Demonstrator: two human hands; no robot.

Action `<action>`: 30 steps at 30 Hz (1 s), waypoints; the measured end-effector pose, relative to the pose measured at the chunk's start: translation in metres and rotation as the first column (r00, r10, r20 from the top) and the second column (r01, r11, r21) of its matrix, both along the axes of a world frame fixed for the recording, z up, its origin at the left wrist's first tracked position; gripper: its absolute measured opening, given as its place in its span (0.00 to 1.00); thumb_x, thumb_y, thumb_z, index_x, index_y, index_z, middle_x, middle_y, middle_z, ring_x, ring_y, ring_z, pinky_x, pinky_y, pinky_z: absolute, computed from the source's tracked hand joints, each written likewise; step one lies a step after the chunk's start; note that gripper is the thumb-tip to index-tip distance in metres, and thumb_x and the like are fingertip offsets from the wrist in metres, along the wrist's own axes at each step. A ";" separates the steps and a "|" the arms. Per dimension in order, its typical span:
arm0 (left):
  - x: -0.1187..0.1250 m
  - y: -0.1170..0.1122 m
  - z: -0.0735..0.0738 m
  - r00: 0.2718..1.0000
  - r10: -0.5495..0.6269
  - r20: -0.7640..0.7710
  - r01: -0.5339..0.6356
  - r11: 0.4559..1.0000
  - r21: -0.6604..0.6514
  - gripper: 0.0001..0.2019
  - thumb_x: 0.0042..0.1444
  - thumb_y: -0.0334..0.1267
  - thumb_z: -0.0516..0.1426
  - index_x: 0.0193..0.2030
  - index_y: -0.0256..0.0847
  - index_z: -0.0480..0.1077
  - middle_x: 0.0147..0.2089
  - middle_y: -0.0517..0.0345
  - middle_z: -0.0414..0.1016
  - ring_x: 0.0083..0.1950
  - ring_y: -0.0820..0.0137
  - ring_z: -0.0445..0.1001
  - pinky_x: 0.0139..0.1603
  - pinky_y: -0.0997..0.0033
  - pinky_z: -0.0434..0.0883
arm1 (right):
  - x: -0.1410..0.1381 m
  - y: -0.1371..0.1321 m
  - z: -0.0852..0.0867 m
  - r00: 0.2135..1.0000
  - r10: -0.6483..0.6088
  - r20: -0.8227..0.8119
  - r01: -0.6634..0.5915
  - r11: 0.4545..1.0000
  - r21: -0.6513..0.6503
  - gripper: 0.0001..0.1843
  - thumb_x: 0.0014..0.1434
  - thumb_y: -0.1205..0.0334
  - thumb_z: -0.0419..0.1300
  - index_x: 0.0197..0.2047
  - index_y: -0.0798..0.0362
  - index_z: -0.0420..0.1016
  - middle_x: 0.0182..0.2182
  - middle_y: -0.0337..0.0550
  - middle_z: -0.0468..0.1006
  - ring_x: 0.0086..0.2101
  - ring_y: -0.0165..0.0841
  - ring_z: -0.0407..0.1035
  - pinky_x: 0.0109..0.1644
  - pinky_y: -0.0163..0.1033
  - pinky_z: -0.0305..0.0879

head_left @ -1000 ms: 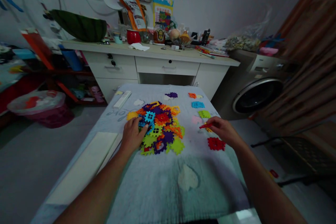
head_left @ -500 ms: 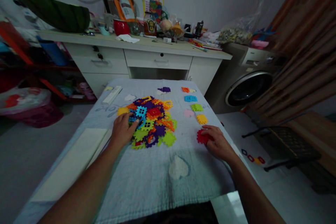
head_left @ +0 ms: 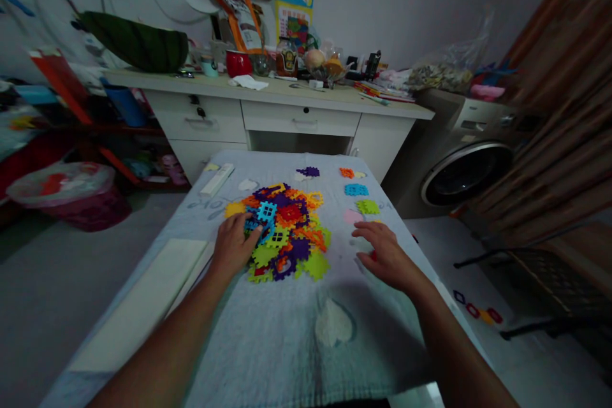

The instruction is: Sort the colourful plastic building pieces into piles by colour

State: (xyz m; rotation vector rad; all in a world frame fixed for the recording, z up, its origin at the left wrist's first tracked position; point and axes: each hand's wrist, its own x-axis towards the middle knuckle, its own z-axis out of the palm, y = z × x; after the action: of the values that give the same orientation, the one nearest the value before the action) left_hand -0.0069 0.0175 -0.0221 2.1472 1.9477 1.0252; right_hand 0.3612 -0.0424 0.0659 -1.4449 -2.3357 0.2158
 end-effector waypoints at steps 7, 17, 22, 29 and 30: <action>0.001 -0.001 -0.002 1.000 0.013 0.013 -0.013 1.000 0.019 0.22 0.61 0.52 0.50 0.53 0.38 0.68 0.54 0.43 0.69 0.58 0.53 0.66 0.61 0.49 0.63 | -0.096 0.087 -0.002 0.996 0.012 -0.084 -0.017 0.998 -0.059 0.19 0.59 0.68 0.57 0.54 0.57 0.71 0.53 0.52 0.75 0.53 0.40 0.67 0.60 0.46 0.60; 0.004 -0.004 0.004 0.999 0.024 0.038 -0.024 1.000 0.006 0.21 0.60 0.50 0.51 0.53 0.39 0.69 0.55 0.44 0.67 0.59 0.54 0.65 0.63 0.50 0.63 | -0.140 0.139 -0.038 0.973 -0.201 -0.116 0.194 0.979 -0.067 0.15 0.55 0.72 0.55 0.44 0.52 0.78 0.42 0.47 0.79 0.44 0.37 0.70 0.52 0.39 0.61; 0.004 -0.004 0.006 0.999 0.025 0.025 -0.025 1.000 -0.005 0.21 0.60 0.51 0.51 0.53 0.39 0.69 0.56 0.43 0.67 0.60 0.53 0.64 0.63 0.48 0.62 | -0.126 0.134 -0.031 0.892 -0.196 -0.407 0.168 0.980 -0.103 0.10 0.53 0.70 0.55 0.36 0.53 0.75 0.33 0.40 0.78 0.35 0.32 0.69 0.43 0.36 0.63; 0.004 -0.004 0.004 1.000 0.007 0.026 -0.007 1.000 0.013 0.20 0.61 0.50 0.50 0.53 0.40 0.68 0.54 0.46 0.69 0.58 0.55 0.66 0.62 0.50 0.62 | -0.101 0.132 -0.027 0.645 -0.246 -0.723 0.126 0.968 -0.216 0.06 0.50 0.62 0.59 0.34 0.53 0.72 0.26 0.36 0.74 0.28 0.29 0.68 0.33 0.34 0.63; 0.004 -0.003 0.004 1.000 0.008 0.023 -0.009 1.000 0.014 0.21 0.61 0.50 0.50 0.54 0.40 0.68 0.54 0.46 0.69 0.58 0.55 0.66 0.62 0.50 0.62 | -0.099 0.133 -0.028 0.591 -0.277 -0.758 0.119 0.959 -0.258 0.07 0.49 0.61 0.59 0.33 0.53 0.71 0.26 0.36 0.73 0.27 0.29 0.68 0.31 0.33 0.63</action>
State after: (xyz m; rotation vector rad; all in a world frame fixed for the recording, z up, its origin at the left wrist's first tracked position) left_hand -0.0033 0.0140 -0.0180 2.1264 1.9472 1.0626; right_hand 0.2619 0.0907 0.0382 -1.2906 -1.4278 0.8416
